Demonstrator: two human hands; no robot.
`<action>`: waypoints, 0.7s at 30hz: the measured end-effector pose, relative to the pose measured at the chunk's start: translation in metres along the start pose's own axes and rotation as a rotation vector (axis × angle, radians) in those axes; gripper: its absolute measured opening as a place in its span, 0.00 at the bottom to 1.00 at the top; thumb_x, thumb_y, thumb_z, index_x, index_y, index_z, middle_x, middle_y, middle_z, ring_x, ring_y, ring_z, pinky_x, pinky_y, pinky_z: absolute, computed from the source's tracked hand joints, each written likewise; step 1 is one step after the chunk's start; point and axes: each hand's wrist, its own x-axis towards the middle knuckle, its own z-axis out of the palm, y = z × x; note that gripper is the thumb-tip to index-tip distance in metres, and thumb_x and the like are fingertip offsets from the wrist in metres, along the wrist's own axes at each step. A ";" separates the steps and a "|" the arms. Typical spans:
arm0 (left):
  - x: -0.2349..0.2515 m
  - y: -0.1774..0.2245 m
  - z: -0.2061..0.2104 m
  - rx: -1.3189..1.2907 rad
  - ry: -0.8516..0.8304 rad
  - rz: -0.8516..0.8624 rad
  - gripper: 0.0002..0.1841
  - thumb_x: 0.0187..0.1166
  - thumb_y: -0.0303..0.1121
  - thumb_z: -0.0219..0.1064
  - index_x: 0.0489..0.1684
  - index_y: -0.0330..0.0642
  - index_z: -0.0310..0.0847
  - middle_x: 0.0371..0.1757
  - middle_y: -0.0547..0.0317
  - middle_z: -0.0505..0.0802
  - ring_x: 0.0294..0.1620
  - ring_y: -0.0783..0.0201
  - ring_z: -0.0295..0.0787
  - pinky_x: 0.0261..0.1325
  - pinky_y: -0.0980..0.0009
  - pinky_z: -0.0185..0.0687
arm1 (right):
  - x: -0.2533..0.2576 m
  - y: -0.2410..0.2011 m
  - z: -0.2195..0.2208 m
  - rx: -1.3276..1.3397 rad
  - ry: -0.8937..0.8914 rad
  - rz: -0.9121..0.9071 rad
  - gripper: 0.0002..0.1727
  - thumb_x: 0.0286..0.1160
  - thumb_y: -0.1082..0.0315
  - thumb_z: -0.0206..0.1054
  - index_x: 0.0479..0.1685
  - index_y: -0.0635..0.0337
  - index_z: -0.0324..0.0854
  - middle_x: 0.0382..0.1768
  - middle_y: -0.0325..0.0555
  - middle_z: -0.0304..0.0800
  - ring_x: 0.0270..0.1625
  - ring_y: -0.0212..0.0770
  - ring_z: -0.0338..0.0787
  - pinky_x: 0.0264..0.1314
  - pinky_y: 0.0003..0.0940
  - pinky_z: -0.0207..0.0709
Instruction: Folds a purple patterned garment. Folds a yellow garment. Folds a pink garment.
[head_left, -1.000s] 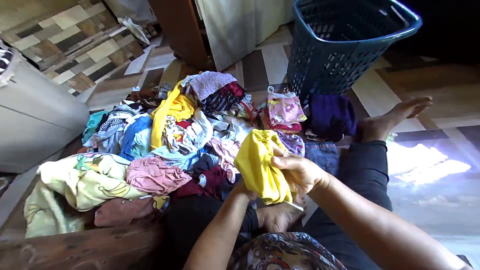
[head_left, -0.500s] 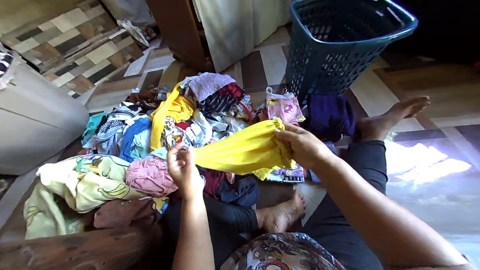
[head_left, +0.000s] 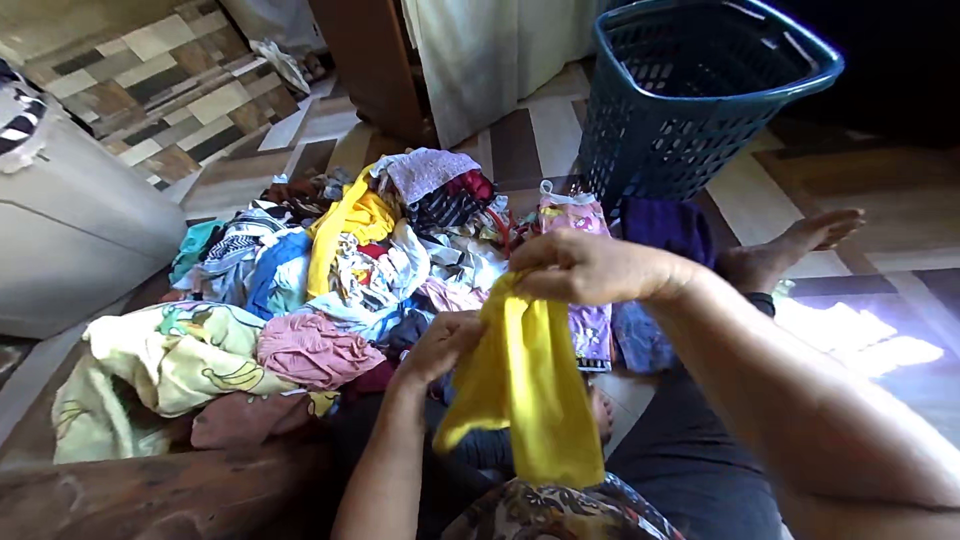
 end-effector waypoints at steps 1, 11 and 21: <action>-0.001 -0.003 -0.003 0.021 0.014 0.026 0.24 0.85 0.53 0.60 0.25 0.46 0.89 0.32 0.80 0.91 0.37 0.90 0.84 0.46 0.84 0.82 | -0.003 0.006 -0.010 -0.025 0.050 0.012 0.11 0.75 0.68 0.59 0.31 0.61 0.87 0.33 0.39 0.86 0.37 0.28 0.83 0.40 0.32 0.77; 0.009 0.010 -0.042 0.584 0.177 0.194 0.15 0.78 0.39 0.68 0.34 0.33 0.90 0.43 0.53 0.95 0.45 0.72 0.92 0.52 0.73 0.88 | -0.044 0.059 -0.009 -0.469 0.219 0.105 0.08 0.74 0.73 0.68 0.44 0.68 0.88 0.49 0.59 0.91 0.52 0.59 0.92 0.54 0.63 0.83; 0.003 0.017 -0.039 0.190 0.208 0.077 0.07 0.72 0.25 0.73 0.45 0.38 0.87 0.36 0.71 0.92 0.34 0.82 0.87 0.42 0.82 0.86 | -0.066 0.066 0.003 0.066 0.267 0.072 0.07 0.68 0.76 0.72 0.43 0.67 0.84 0.34 0.43 0.90 0.37 0.28 0.88 0.45 0.27 0.84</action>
